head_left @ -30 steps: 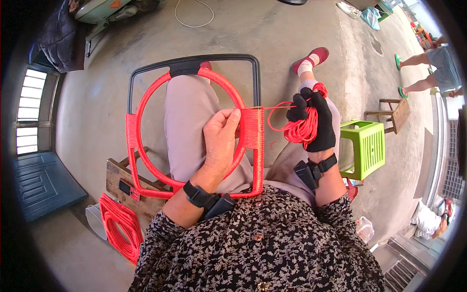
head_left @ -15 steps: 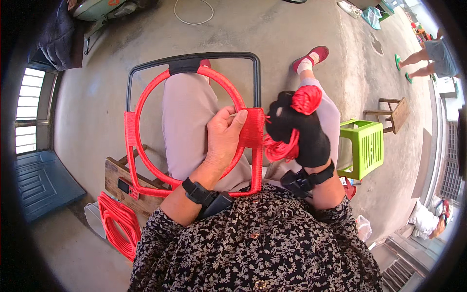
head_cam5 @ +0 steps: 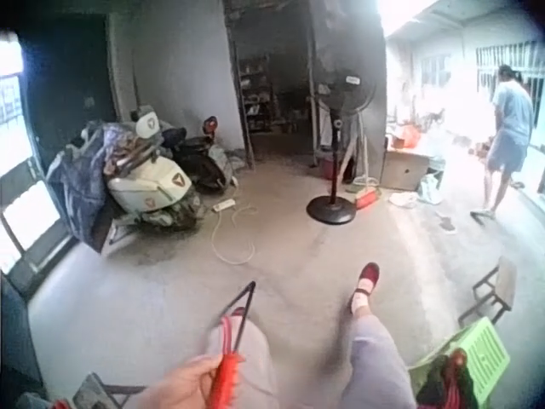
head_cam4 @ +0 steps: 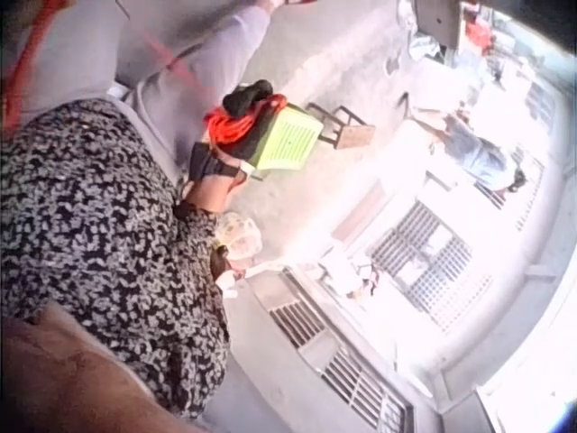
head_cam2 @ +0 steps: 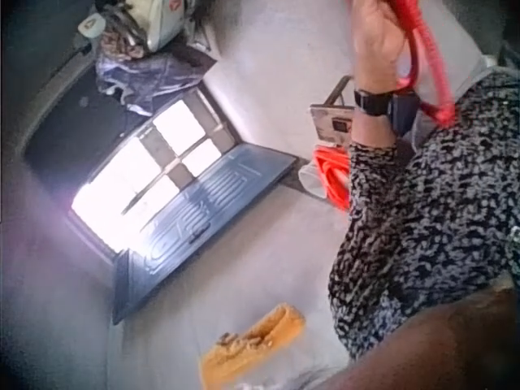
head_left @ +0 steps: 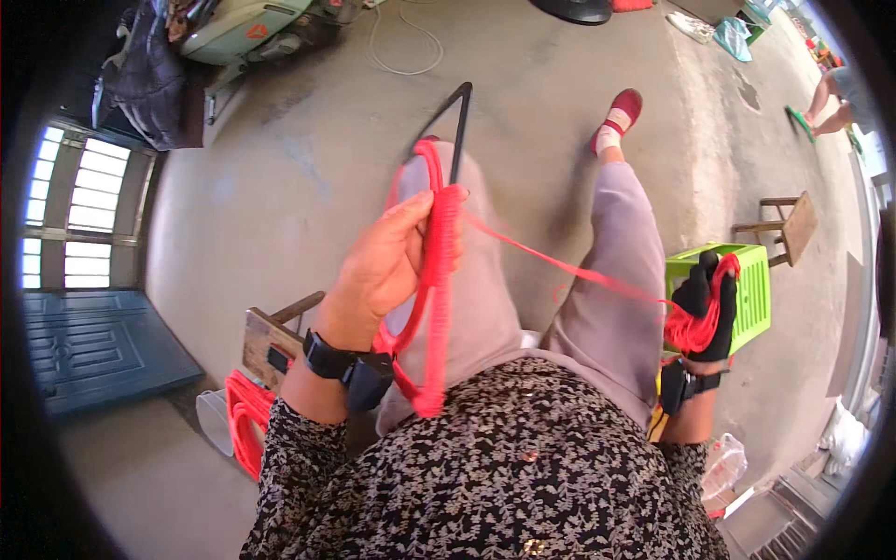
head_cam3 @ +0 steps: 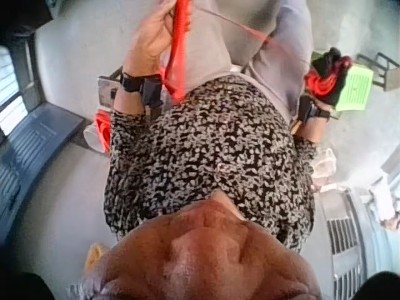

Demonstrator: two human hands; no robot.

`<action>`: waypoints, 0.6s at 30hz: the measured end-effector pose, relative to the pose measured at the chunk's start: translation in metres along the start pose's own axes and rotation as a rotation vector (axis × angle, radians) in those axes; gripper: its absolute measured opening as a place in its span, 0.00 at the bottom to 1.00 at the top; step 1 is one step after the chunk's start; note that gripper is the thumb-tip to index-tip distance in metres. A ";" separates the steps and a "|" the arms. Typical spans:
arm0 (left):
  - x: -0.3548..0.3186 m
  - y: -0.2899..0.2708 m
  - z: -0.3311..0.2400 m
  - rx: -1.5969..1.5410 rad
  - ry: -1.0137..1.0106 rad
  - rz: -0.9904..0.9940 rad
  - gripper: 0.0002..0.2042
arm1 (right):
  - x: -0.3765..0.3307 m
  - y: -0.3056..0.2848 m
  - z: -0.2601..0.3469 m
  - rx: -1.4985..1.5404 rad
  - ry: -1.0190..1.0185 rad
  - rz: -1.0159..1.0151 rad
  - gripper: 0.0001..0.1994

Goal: The person is wrapping a red plastic cord around the perimeter of a circular red and black frame, likely as part of furniture or object manufacturing.

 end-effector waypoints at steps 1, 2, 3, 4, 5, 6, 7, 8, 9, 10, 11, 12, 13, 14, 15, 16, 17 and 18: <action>-0.009 0.007 -0.009 -0.078 -0.039 0.162 0.19 | -0.007 0.024 -0.011 -0.036 0.041 0.092 0.18; -0.018 0.016 -0.016 -0.156 -0.081 0.321 0.22 | -0.013 0.044 -0.021 -0.070 0.080 0.186 0.19; -0.028 0.011 -0.025 -0.127 -0.074 0.292 0.22 | -0.019 0.053 -0.031 -0.196 0.184 0.317 0.19; -0.034 0.006 -0.032 -0.142 -0.045 0.284 0.22 | -0.025 0.057 -0.044 -0.327 0.276 0.438 0.20; -0.040 0.000 -0.038 -0.159 -0.016 0.276 0.22 | -0.025 0.060 -0.055 -0.294 0.274 0.444 0.20; -0.046 -0.003 -0.041 -0.181 0.016 0.268 0.22 | -0.025 0.063 -0.062 -0.269 0.282 0.451 0.20; -0.051 -0.006 -0.042 -0.163 0.064 0.292 0.24 | -0.025 0.065 -0.069 -0.247 0.291 0.457 0.21; -0.056 -0.009 -0.042 -0.147 0.060 0.276 0.24 | -0.025 0.068 -0.075 -0.228 0.300 0.461 0.21; -0.060 -0.007 -0.042 -0.163 0.078 0.304 0.24 | -0.024 0.070 -0.078 -0.220 0.314 0.466 0.21; -0.064 -0.004 -0.042 -0.181 0.095 0.335 0.24 | -0.023 0.072 -0.078 -0.216 0.326 0.468 0.21; -0.067 -0.004 -0.041 -0.182 0.094 0.330 0.24 | -0.022 0.074 -0.078 -0.216 0.337 0.468 0.22; -0.068 -0.004 -0.041 -0.175 0.116 0.325 0.23 | -0.020 0.075 -0.078 -0.219 0.344 0.469 0.22; -0.068 -0.004 -0.041 -0.170 0.138 0.325 0.23 | -0.018 0.076 -0.076 -0.226 0.349 0.467 0.22; -0.066 -0.002 -0.037 -0.175 0.136 0.332 0.23 | -0.016 0.076 -0.072 -0.236 0.352 0.463 0.22; -0.062 0.000 -0.034 -0.236 0.148 0.346 0.22 | -0.015 0.077 -0.067 -0.255 0.356 0.457 0.22; -0.058 0.003 -0.029 -0.299 0.157 0.362 0.21 | -0.013 0.077 -0.061 -0.277 0.358 0.448 0.23; -0.052 0.008 -0.024 -0.315 0.154 0.380 0.21 | -0.005 0.064 -0.061 -0.200 0.346 0.305 0.24; -0.046 0.015 -0.012 -0.264 0.076 0.397 0.19 | 0.004 0.051 -0.064 -0.120 0.330 0.170 0.26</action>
Point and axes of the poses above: each hand's wrist, its own x-axis towards the middle knuckle, its own y-axis out of the palm, z = x × y, the point moved 9 cm from there along x, towards the middle knuckle, and after that the axes turned 10 degrees about z, right-handed, at the moved point
